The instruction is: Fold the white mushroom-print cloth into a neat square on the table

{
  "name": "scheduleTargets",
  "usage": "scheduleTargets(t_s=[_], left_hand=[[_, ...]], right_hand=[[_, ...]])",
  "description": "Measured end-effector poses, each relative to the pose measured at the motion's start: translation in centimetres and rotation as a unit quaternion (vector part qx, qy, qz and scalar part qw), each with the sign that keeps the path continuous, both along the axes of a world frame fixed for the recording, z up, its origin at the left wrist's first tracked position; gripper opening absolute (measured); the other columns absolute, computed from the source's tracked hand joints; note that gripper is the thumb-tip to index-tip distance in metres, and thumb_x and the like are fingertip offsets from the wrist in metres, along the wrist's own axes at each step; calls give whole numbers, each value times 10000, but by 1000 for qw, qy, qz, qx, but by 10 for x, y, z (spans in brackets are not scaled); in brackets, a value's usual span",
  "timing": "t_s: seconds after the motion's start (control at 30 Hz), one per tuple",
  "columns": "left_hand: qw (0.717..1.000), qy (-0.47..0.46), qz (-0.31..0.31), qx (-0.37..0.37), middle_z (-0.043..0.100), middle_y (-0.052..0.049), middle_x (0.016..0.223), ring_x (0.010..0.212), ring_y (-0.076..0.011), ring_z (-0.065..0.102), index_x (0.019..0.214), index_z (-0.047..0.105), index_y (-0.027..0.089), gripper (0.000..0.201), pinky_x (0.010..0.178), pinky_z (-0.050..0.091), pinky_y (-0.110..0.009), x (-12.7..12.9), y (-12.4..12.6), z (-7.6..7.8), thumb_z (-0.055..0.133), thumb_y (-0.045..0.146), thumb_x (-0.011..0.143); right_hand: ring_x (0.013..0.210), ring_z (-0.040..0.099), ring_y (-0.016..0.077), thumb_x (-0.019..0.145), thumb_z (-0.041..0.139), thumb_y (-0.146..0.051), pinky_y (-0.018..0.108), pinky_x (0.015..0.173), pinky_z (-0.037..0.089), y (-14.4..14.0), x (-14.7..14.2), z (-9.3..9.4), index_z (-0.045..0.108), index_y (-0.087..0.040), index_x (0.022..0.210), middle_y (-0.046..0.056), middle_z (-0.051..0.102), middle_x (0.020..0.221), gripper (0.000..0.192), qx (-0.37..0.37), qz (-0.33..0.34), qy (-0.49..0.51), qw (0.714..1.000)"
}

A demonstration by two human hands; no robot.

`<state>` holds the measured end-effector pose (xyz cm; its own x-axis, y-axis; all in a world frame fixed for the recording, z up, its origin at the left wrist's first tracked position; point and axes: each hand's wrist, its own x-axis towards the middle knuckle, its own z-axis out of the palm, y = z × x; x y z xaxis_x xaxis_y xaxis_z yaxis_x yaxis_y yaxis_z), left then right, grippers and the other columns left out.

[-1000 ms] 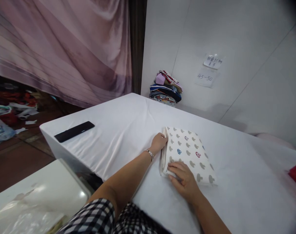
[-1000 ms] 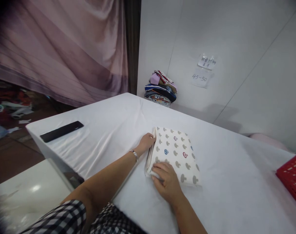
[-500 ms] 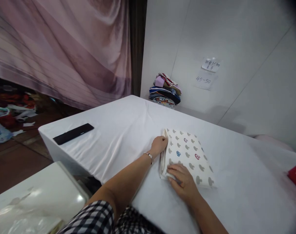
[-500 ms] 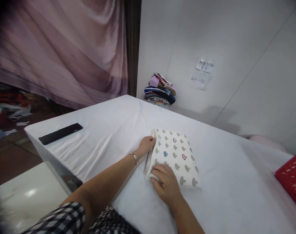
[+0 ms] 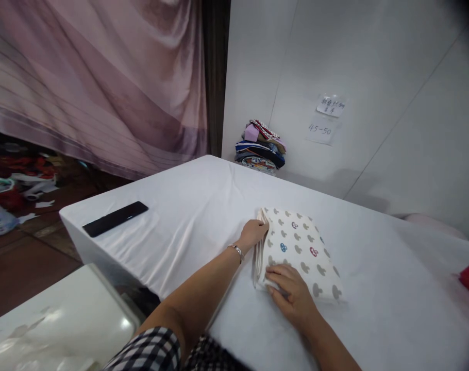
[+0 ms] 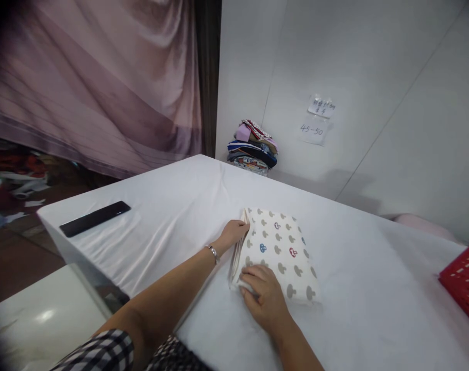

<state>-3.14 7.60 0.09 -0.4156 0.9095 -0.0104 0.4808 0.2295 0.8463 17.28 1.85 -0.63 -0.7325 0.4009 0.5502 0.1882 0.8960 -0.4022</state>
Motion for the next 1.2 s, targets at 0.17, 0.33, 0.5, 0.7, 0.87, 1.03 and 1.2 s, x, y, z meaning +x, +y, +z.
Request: scheduleTargets(t_s=[0.17,0.33,0.5,0.7,0.87,1.03,1.2], left_hand=[[1000,-21,8,-7,355,40,447,474,-101,345,450,405,186,259,482,232,-258,0,1,2,515,258,673],[999,-39,27,-12,337,44,458,475,-91,333,461,393,184,231,474,233,-243,-8,1,7,475,219,675],[999,-35,21,-31,336,47,451,476,-92,338,456,393,183,243,475,237,-243,-11,-1,8,501,227,669],[998,4,32,-48,480,15,521,558,-134,475,534,495,181,196,518,300,-244,-7,14,12,552,304,676],[995,45,59,-63,632,-59,740,723,-198,580,651,546,188,55,602,372,-263,-6,26,13,582,229,645],[994,68,58,-65,649,-80,772,768,-221,605,618,524,192,84,633,399,-282,-7,29,10,555,213,692],[994,67,62,-58,664,-74,802,756,-217,608,680,546,200,116,620,401,-282,-9,32,7,536,290,754]], right_hand=[[1001,598,229,814,539,-197,409,874,495,0,0,1,637,-252,1044,67,660,1052,256,0,3,1,1000],[1012,591,220,811,550,-180,399,881,491,0,1,0,632,-246,1054,65,655,1070,265,-2,5,5,1000],[1007,596,220,806,557,-184,396,874,497,0,0,0,633,-245,1053,65,657,1063,266,-1,4,7,1000],[1000,599,228,806,546,-180,400,854,505,1,0,3,628,-252,1060,71,656,1063,277,-7,8,-5,1000],[1001,605,226,816,545,-199,401,866,507,-3,-1,3,633,-263,1068,69,660,1064,275,-27,8,1,1000],[1039,602,224,840,546,-247,394,884,517,2,5,17,663,-255,1032,77,659,1102,225,-98,-12,33,995],[1143,545,249,855,518,-382,407,867,521,64,13,42,677,-265,1049,65,611,1211,277,-117,-155,-1,981]])
